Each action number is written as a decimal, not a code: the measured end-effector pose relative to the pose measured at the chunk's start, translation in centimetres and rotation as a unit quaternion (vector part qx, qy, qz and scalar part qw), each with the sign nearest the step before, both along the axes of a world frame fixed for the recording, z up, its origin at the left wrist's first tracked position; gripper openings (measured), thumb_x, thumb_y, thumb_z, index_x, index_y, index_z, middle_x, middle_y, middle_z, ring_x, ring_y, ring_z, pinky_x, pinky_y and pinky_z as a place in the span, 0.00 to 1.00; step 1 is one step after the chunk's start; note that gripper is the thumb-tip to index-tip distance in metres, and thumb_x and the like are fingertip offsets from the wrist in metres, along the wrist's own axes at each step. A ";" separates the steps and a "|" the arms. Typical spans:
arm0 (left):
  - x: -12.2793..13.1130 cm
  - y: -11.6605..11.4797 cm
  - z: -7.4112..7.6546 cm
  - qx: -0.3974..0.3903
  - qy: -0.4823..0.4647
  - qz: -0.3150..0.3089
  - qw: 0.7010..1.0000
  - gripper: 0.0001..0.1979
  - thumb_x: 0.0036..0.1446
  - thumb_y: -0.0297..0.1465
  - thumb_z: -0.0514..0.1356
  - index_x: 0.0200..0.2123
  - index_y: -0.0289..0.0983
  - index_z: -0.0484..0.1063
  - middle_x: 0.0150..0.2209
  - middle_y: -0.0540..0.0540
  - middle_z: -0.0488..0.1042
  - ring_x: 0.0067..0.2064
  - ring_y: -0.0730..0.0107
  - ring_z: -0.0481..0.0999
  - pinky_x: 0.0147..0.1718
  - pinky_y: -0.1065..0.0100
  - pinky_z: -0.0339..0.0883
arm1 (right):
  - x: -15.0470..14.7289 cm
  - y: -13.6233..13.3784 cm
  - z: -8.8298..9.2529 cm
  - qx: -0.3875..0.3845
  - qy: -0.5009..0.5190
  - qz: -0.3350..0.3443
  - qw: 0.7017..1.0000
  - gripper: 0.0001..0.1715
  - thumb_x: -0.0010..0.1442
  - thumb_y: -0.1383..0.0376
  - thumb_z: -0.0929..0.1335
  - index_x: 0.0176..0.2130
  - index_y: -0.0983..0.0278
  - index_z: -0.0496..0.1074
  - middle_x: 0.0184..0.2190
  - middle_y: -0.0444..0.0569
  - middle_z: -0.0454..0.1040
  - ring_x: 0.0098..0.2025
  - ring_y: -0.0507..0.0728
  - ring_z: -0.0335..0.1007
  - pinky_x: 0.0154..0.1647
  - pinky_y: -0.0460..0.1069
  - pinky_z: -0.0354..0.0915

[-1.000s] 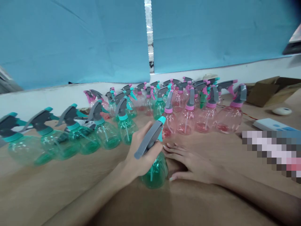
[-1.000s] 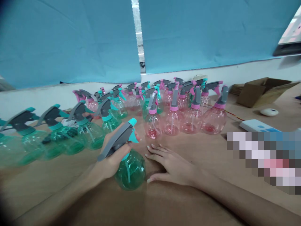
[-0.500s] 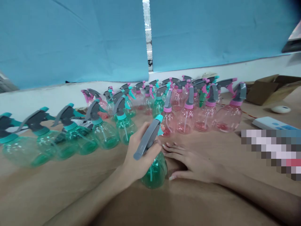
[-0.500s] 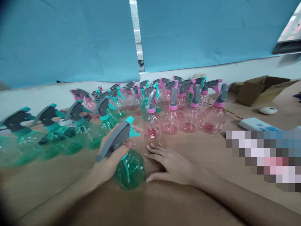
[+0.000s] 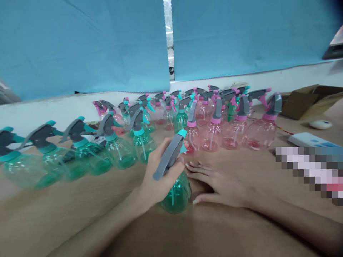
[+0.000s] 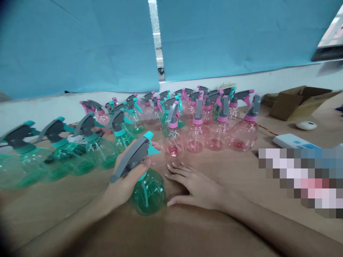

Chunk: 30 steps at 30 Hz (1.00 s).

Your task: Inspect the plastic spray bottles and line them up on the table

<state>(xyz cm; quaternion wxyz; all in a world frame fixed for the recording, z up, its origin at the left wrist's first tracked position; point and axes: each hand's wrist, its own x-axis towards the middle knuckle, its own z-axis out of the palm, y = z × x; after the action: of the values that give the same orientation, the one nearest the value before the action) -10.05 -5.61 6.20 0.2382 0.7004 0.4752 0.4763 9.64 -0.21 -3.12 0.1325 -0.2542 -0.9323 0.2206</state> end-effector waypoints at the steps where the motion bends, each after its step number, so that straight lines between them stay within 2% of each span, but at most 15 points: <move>1: 0.0 0.0 0.0 -0.004 0.002 0.003 1.000 0.08 0.49 0.24 0.54 0.28 0.41 0.56 0.25 0.55 0.59 0.26 0.73 0.58 0.26 0.69 0.55 | 0.0 0.0 0.0 0.001 -0.001 0.000 1.000 0.45 0.56 0.42 0.64 0.65 0.57 0.51 0.65 0.49 0.51 0.66 0.63 0.43 0.65 0.61 0.43; 19: 0.0 0.1 0.0 -0.007 0.001 0.012 1.000 0.07 0.47 0.25 0.54 0.27 0.41 0.56 0.24 0.55 0.60 0.24 0.74 0.59 0.24 0.70 0.57 | 0.0 0.1 -0.1 0.012 -0.009 0.001 1.000 0.45 0.56 0.41 0.63 0.64 0.57 0.51 0.65 0.49 0.51 0.66 0.62 0.43 0.65 0.61 0.44; 26: 0.1 0.0 0.1 -0.002 0.023 0.040 0.999 0.06 0.48 0.27 0.55 0.26 0.42 0.58 0.23 0.54 0.62 0.25 0.71 0.63 0.25 0.68 0.60 | 0.0 0.1 0.0 0.009 -0.014 0.001 1.000 0.45 0.57 0.41 0.63 0.65 0.58 0.51 0.65 0.49 0.51 0.67 0.62 0.43 0.65 0.60 0.44; 30: 0.1 0.1 0.3 0.002 0.024 0.038 0.999 0.06 0.48 0.26 0.55 0.27 0.41 0.59 0.23 0.55 0.61 0.24 0.72 0.61 0.23 0.69 0.59 | 0.0 0.0 0.1 0.005 -0.017 -0.001 1.000 0.46 0.57 0.41 0.63 0.65 0.59 0.50 0.65 0.50 0.51 0.67 0.61 0.43 0.66 0.59 0.44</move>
<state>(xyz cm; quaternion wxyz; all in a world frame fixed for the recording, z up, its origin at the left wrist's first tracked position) -9.92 -5.55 6.46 0.2069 0.6934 0.5059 0.4696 9.60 -0.20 -3.03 0.1183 -0.2584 -0.9351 0.2119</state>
